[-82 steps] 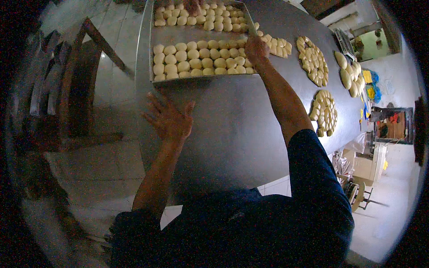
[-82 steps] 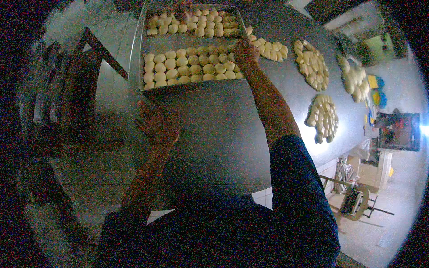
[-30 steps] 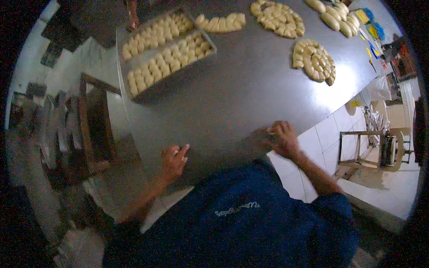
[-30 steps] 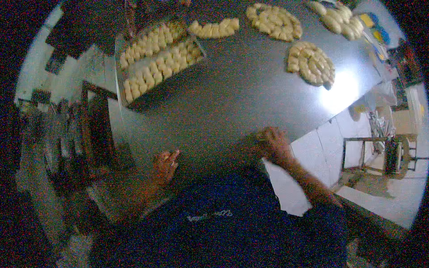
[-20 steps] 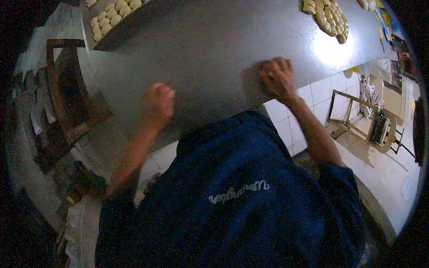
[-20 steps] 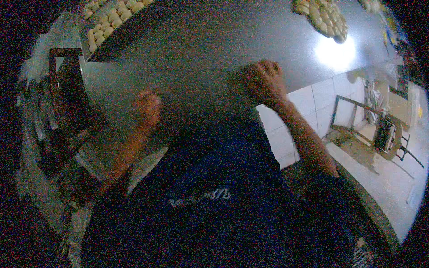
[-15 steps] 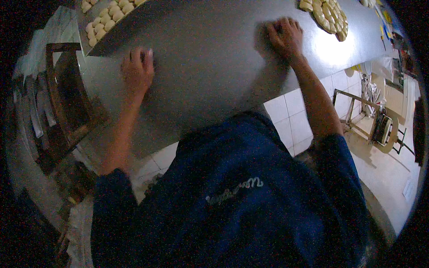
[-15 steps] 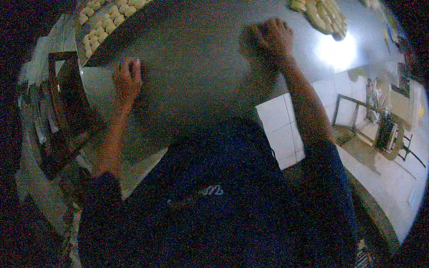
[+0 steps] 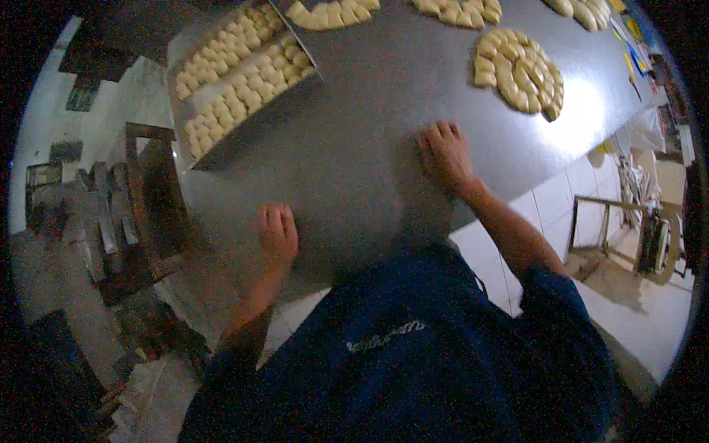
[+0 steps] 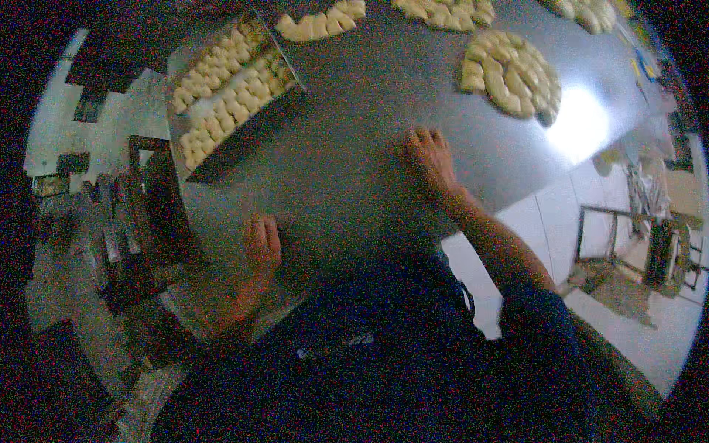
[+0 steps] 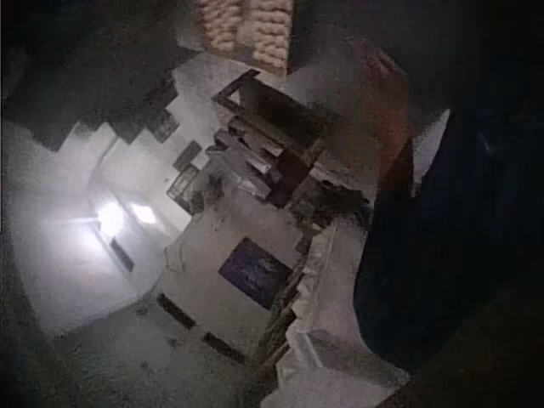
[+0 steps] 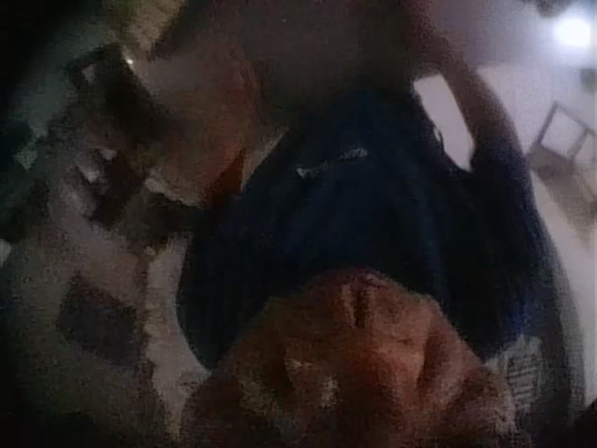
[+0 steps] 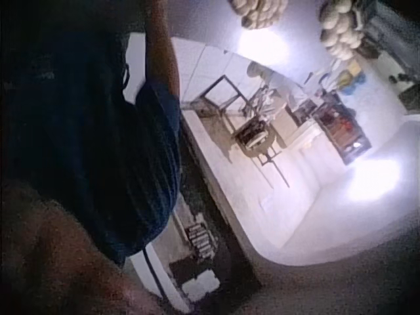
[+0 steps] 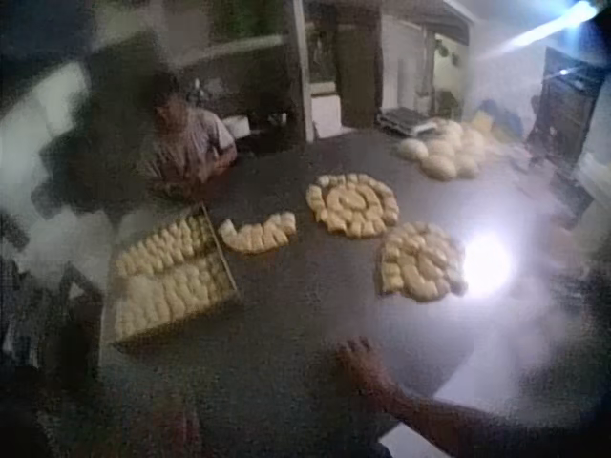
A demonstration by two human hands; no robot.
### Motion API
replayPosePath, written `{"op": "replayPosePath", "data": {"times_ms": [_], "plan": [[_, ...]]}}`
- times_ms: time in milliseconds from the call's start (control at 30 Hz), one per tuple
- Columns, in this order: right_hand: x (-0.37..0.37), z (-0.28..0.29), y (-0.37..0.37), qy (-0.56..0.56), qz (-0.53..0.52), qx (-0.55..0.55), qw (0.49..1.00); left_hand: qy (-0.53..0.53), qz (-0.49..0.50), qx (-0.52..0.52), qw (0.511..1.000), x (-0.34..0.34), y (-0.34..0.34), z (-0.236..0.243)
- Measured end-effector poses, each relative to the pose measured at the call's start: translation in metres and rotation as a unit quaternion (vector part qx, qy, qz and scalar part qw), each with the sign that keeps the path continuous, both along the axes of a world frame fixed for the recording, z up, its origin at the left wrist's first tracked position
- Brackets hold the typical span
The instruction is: The person rolls dough by hand into small balls and places them in a metal tray on a large preparation table.
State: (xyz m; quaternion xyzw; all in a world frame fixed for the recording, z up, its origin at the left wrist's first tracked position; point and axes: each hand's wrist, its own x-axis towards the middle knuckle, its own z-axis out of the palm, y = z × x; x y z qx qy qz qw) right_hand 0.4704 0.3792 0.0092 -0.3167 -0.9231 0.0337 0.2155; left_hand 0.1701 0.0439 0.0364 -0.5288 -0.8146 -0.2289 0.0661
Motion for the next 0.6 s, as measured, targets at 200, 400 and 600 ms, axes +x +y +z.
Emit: {"op": "replayPosePath", "data": {"times_ms": [200, 400, 600], "plan": [[-0.048, 0.045, 0.067, -0.063, -0.1, -0.051, 0.992, 0.083, 0.072, -0.002, 0.994, -0.078, 0.003, -0.023], [0.012, -0.021, 0.034, 0.06, 0.105, 0.078, 0.99, 0.037, 0.005, -0.018, 0.999, -0.039, -0.03, -0.025], [-0.053, 0.038, 0.076, 0.01, -0.142, -0.02, 0.99, -0.001, 0.113, 0.008, 0.994, -0.067, 0.046, -0.007]]}}
